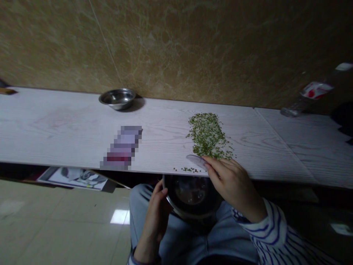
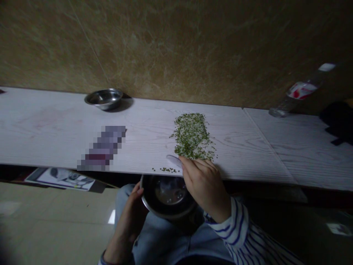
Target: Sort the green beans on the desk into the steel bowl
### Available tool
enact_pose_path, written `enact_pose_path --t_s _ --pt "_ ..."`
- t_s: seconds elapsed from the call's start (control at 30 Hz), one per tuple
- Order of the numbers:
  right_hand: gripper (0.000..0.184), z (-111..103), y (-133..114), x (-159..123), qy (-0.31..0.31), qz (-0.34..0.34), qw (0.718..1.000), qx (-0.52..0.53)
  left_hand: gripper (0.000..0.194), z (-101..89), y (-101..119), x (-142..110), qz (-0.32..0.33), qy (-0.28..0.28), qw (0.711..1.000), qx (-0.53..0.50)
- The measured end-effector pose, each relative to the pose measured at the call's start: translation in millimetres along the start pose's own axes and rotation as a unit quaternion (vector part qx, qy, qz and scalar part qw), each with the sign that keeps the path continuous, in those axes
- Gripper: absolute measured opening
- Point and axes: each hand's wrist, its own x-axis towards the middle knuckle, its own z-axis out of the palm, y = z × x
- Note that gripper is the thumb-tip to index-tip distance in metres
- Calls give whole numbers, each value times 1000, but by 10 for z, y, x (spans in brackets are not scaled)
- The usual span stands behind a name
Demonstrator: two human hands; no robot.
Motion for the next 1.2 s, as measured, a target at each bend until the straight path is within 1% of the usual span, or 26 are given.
enact_pose_path --t_s 0.2,0.33,0.43,0.53,0.6,0.67,0.73,0.83,0.97,1.13,1.2 --pt "23 -10 -177 -29 -9 -17 1000 7 44 57 11 -54 0 8 1000 -9" --pt "24 -34 -269 -62 -20 -21 999 31 43 53 3 -60 1 6 1000 -10" --pt "24 -42 -252 -59 -18 -21 999 37 44 39 -2 -65 5 9 1000 -15" --pt "24 -13 -181 7 -5 -5 999 33 43 27 15 -76 2 13 1000 -14" --pt "25 25 -147 85 -5 6 1000 25 42 6 38 -85 8 15 1000 -10" --pt "25 66 -148 171 -21 3 1000 22 42 -37 66 -94 12 15 1000 -7" --pt "25 96 -182 240 -40 -14 999 24 43 -99 96 -104 13 10 1000 -5" --pt "25 109 -252 277 -53 -50 997 35 42 -187 138 -121 27 5 1000 -3" --pt "26 70 -296 204 -64 -77 993 57 40 -236 163 -128 30 -2 1000 -4" --pt "25 -28 -301 63 -84 -90 989 77 36 -235 120 -116 31 -7 999 -2" --pt "26 -72 -288 21 -79 -88 990 80 36 -223 92 -125 32 -9 999 2"
